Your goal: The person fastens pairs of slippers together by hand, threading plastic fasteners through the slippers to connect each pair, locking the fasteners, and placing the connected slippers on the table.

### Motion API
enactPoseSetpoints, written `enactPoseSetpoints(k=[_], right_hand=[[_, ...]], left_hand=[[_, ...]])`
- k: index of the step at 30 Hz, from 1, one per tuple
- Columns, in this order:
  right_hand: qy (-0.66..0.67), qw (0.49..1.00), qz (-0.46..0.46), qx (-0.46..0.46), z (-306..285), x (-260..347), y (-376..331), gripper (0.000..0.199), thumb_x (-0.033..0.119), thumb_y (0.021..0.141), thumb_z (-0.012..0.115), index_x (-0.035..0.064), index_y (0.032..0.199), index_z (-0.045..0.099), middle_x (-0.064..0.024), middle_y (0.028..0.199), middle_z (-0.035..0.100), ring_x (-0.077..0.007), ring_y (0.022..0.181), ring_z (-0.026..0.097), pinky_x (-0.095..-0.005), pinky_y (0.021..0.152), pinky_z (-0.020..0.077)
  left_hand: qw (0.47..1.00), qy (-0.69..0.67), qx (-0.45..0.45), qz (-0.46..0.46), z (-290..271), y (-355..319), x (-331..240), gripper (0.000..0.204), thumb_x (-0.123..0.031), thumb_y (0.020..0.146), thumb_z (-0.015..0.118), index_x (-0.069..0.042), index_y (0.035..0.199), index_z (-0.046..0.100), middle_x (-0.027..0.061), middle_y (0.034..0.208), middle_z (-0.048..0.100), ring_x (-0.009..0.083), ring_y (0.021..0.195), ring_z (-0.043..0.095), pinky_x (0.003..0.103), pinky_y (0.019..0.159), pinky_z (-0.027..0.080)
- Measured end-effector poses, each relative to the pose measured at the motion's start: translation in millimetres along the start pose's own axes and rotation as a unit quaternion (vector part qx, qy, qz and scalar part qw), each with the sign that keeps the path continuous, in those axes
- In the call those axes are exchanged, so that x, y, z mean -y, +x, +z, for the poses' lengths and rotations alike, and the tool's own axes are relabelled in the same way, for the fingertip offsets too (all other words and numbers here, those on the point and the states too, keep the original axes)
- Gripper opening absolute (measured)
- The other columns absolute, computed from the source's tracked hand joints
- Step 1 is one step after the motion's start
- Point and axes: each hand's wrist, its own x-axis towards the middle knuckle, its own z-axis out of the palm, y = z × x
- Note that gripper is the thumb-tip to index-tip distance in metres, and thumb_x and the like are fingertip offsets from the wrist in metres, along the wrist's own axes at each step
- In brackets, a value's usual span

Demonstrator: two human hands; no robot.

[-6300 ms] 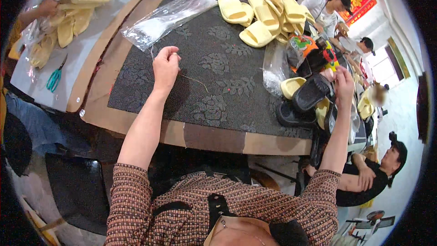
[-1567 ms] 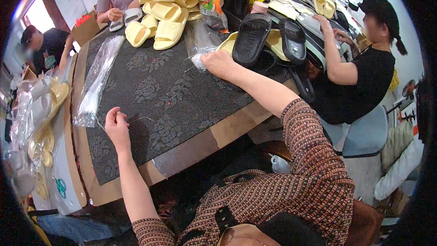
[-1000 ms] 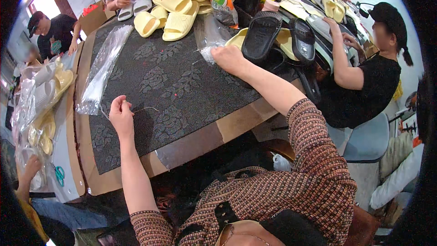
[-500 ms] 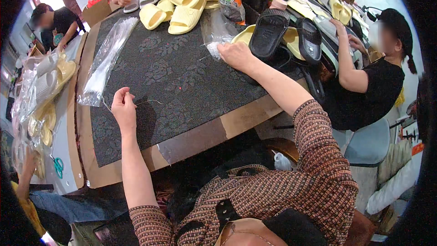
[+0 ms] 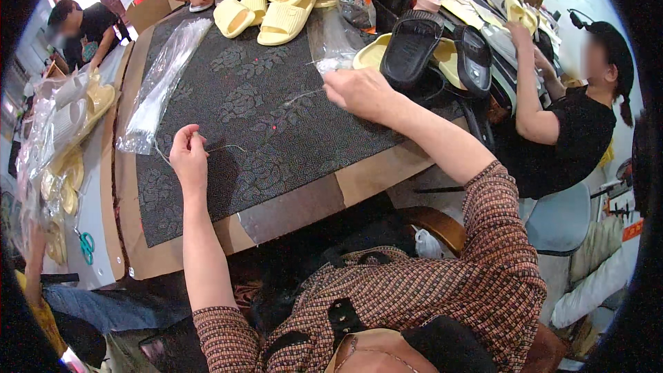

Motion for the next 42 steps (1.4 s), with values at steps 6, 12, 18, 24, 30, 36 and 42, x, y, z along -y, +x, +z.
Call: enactPoseSetpoints(k=[6,12,18,24,30,36,42], right_hand=[[0.287,0.956,0.024,0.058,-39,69,24,0.018,0.017,0.083,0.054,0.0008,0.079,0.058,-0.0127,0.067,0.062,-0.0246,0.062,0.061,-0.0338,0.057,0.047],[0.618,0.773,0.11,0.095,-42,83,53,0.016,0.014,0.084,0.054,0.0022,0.074,0.059,0.0022,0.06,0.051,-0.0031,0.051,0.044,-0.0185,0.046,0.0342],[0.679,0.73,0.065,0.042,-52,93,66,0.016,0.014,0.085,0.053,0.0023,0.074,0.057,0.0031,0.058,0.05,-0.0029,0.05,0.043,-0.0175,0.045,0.033],[0.68,0.727,0.093,0.004,-47,73,69,0.014,0.013,0.085,0.053,0.0028,0.076,0.058,0.0038,0.056,0.048,-0.0017,0.048,0.041,-0.0169,0.042,0.0313],[0.713,0.663,0.224,0.033,-9,55,68,0.016,0.018,0.087,0.052,0.004,0.081,0.058,0.0039,0.054,0.047,-0.0015,0.039,0.034,-0.0173,0.033,0.0234],[0.697,0.66,0.27,0.071,39,51,62,0.017,0.021,0.089,0.053,0.006,0.09,0.06,0.005,0.055,0.048,-0.0012,0.038,0.034,-0.017,0.032,0.0224],[0.676,0.696,0.228,0.08,60,70,51,0.022,0.022,0.088,0.055,0.0032,0.099,0.06,0.0052,0.063,0.053,-0.0009,0.05,0.043,-0.0159,0.043,0.0328]], left_hand=[[0.996,-0.044,0.018,-0.069,-2,-3,-14,0.016,-0.01,0.087,0.05,-0.002,0.098,0.059,0.002,0.073,0.058,0.0047,0.052,0.048,0.019,0.043,0.038],[0.978,-0.147,0.139,-0.049,20,-14,-91,0.018,-0.014,0.087,0.053,-0.004,0.1,0.059,0.0003,0.074,0.058,0.0039,0.055,0.048,0.018,0.046,0.038],[0.942,-0.238,0.235,-0.014,33,-38,-135,0.018,-0.014,0.09,0.052,-0.001,0.102,0.058,0.0028,0.078,0.06,0.006,0.059,0.051,0.02,0.052,0.042],[0.897,-0.346,0.268,-0.062,36,-41,-134,0.016,-0.013,0.09,0.052,0.0,0.098,0.058,0.0118,0.089,0.063,0.0088,0.061,0.053,0.022,0.054,0.045],[0.887,-0.371,0.242,-0.133,42,-31,-115,0.014,-0.012,0.089,0.053,-0.001,0.095,0.058,0.0106,0.083,0.064,0.0087,0.057,0.053,0.021,0.048,0.045],[0.891,-0.339,0.229,-0.195,46,-13,-75,0.012,-0.013,0.087,0.055,-0.002,0.093,0.059,0.0062,0.071,0.06,0.0084,0.052,0.052,0.02,0.044,0.042],[0.886,-0.356,0.209,-0.211,55,-1,-54,0.012,-0.012,0.087,0.054,-0.001,0.092,0.058,0.0073,0.073,0.061,0.0101,0.053,0.053,0.022,0.047,0.044]])
